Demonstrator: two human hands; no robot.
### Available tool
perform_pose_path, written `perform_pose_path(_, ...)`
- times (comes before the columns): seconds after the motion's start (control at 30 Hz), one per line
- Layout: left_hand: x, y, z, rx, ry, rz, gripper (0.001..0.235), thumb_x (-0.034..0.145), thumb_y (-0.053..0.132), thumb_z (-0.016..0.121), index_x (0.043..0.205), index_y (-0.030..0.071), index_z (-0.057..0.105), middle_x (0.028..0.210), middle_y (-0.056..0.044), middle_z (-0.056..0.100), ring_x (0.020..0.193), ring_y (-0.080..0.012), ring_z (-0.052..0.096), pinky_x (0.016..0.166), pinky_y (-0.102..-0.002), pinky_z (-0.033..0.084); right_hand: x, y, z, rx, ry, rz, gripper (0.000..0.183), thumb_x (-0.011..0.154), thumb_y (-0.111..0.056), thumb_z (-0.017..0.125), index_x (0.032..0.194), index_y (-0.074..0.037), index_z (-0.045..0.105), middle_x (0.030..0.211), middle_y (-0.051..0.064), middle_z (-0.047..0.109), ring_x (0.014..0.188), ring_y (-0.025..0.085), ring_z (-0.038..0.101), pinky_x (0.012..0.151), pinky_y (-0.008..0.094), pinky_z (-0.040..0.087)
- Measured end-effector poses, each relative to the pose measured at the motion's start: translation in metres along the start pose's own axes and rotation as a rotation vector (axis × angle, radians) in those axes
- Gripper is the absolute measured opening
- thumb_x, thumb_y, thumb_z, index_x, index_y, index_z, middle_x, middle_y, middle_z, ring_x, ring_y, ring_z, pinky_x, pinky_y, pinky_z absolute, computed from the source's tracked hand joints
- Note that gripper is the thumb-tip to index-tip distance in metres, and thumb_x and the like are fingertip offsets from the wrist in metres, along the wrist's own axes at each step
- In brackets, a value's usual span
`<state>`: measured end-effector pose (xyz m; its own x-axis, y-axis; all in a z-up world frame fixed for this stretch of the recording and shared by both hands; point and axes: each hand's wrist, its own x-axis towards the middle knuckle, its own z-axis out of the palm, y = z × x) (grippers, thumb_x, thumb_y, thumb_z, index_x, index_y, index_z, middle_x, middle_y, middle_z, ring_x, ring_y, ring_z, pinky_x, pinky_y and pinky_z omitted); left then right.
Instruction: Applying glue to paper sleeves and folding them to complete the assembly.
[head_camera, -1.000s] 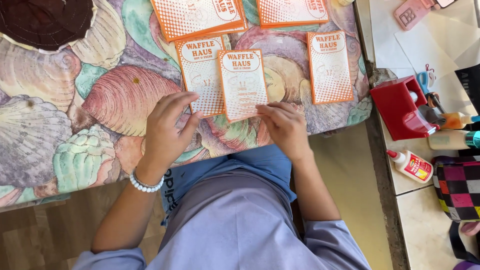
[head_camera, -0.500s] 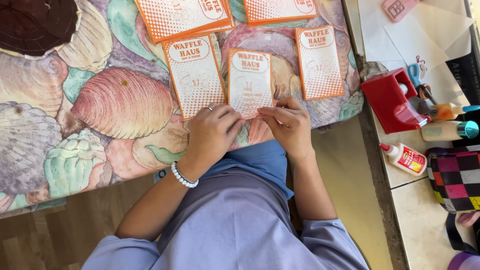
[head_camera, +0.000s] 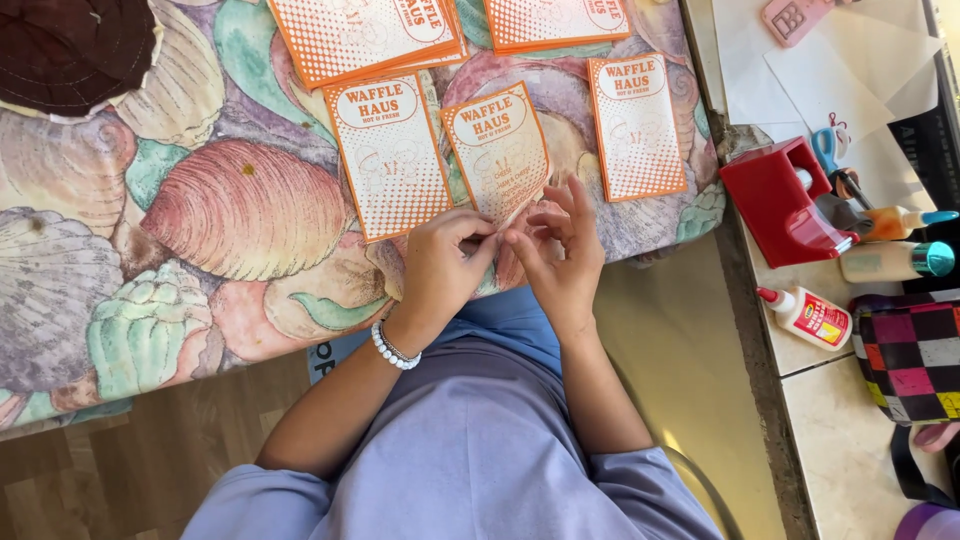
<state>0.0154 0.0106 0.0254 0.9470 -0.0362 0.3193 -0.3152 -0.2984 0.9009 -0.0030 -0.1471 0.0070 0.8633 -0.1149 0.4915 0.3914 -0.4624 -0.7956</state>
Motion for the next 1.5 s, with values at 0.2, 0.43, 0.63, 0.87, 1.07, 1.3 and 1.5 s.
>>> perform_pose_path(0.2,-0.002,-0.014,0.011,-0.043,0.002,-0.007,0.006,0.080,0.000,0.080,0.084,0.000,0.076,0.089,-0.015,0.074,0.078,-0.0317,0.076,0.059,-0.027,0.064,-0.002,0.010,-0.005,-0.020,0.098,0.089,0.063,0.091,0.011,0.070,0.149,0.000,0.048,0.097,0.019,0.069,0.077,0.029,0.075,0.063,0.038,0.059)
perform_pose_path(0.43,-0.005,-0.001,0.007,0.083,0.214,0.088,0.045,0.081,-0.005,0.071,0.119,-0.003,0.048,0.100,-0.017,0.052,0.088,-0.0358,0.069,0.063,-0.033,0.067,0.001,0.015,-0.017,-0.214,0.105,0.076,0.059,0.082,0.012,0.067,0.139,-0.004,0.064,0.076,0.016,0.061,0.059,0.025,0.063,0.048,0.035,0.049)
perform_pose_path(0.63,0.015,0.012,-0.014,0.788,0.027,0.425,0.094,0.085,0.002,0.081,0.161,0.032,0.036,0.168,-0.023,0.011,0.152,-0.0499,-0.007,0.119,-0.074,0.004,0.005,0.027,-0.027,-0.339,-0.046,0.019,0.044,0.080,0.007,0.062,0.115,-0.014,0.079,0.081,0.005,0.052,0.061,0.021,0.060,0.052,0.031,0.048)
perform_pose_path(0.87,0.033,-0.060,-0.007,0.737,-0.562,0.541,0.022,0.098,0.028,0.062,0.104,0.010,0.072,0.132,-0.014,0.064,0.131,-0.0354,0.054,0.112,-0.072,0.021,0.025,0.029,-0.053,-0.360,-0.120,0.076,0.040,0.079,0.005,0.063,0.111,-0.010,0.081,0.079,0.008,0.056,0.059,0.020,0.059,0.055,0.032,0.050)
perform_pose_path(1.07,0.046,-0.039,-0.007,0.868,-0.484,0.615,0.018,0.089,0.015,0.063,0.104,0.022,0.068,0.097,-0.006,0.063,0.081,-0.0271,0.065,0.082,-0.060,0.040,0.021,0.025,-0.084,-0.296,-0.047,0.202,0.036,0.080,0.008,0.063,0.107,-0.006,0.082,0.075,0.011,0.060,0.063,0.016,0.053,0.058,0.030,0.045)
perform_pose_path(1.3,0.047,-0.006,-0.022,0.940,-0.545,0.493,0.032,0.083,0.020,0.075,0.115,0.012,0.074,0.154,-0.020,0.048,0.151,-0.0436,0.023,0.109,-0.070,0.010,0.017,-0.017,-0.070,-0.124,-0.003,0.264,0.072,0.100,-0.020,0.074,0.156,0.002,0.034,0.110,0.034,0.068,0.092,0.047,0.070,0.074,0.051,0.057)
perform_pose_path(1.5,0.055,-0.024,-0.015,0.810,-0.584,0.548,0.038,0.097,0.029,0.065,0.130,0.012,0.068,0.143,-0.023,0.058,0.145,-0.0421,0.041,0.120,-0.068,0.007,0.011,0.009,-0.031,-0.414,0.120,0.295,0.084,0.091,-0.006,0.081,0.160,-0.004,0.033,0.082,0.015,0.070,0.065,0.029,0.066,0.059,0.038,0.051)
